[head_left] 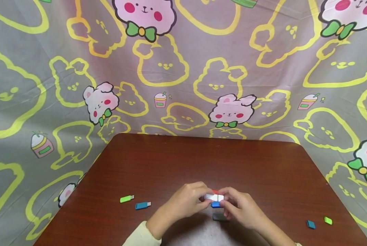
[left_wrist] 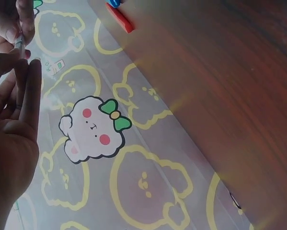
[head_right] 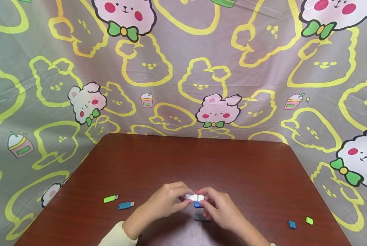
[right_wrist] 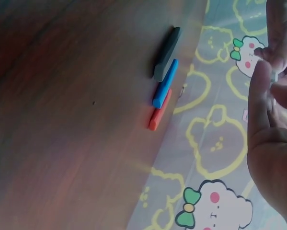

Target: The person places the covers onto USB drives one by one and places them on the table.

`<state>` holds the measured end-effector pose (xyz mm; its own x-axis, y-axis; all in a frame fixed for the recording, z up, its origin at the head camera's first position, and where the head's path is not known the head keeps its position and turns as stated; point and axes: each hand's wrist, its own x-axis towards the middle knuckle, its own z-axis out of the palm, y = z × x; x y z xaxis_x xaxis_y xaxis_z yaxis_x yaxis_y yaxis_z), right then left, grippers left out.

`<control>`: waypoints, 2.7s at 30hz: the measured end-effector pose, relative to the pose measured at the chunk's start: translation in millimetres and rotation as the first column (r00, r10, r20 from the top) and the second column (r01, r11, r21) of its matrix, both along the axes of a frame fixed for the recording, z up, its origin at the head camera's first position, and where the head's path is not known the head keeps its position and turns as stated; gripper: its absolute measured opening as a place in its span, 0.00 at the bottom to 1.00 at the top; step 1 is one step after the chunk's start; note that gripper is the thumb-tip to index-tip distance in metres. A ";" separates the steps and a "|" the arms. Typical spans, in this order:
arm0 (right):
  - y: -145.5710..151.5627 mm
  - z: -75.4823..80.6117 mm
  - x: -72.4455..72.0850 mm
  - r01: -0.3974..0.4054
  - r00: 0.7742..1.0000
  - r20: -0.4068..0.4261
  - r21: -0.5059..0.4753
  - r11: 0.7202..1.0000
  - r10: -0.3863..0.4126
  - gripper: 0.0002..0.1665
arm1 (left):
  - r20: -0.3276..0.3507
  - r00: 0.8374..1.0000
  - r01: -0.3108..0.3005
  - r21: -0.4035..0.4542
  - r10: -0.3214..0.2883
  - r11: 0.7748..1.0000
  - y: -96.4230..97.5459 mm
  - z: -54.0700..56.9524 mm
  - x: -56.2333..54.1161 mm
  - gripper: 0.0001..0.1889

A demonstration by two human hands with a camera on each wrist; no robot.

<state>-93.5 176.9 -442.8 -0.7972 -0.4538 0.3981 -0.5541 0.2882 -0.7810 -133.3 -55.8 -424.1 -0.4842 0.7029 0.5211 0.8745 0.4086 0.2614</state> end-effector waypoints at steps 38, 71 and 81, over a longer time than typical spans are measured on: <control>-15.2 9.2 0.4 0.308 0.908 -0.359 0.228 0.924 -0.214 0.14 | -0.121 0.991 -0.079 -0.175 0.058 0.981 0.9 0.1 -6.1 0.09; 65.1 10.4 13.4 0.481 0.863 -0.131 0.503 0.718 -0.488 0.18 | 0.136 0.923 -0.281 -0.402 0.360 0.872 -25.8 -33.1 -43.4 0.05; 84.3 3.6 17.5 0.461 0.866 -0.105 0.543 0.702 -0.488 0.19 | 0.015 0.926 -0.333 -0.435 0.376 0.837 -23.2 -40.9 -45.0 0.06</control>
<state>-76.1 261.2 -439.2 -0.9762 -0.1361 0.1689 -0.1978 0.8781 -0.4357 -178.3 -79.0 -465.0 -0.7742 0.6134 0.1562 0.6282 0.7748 0.0709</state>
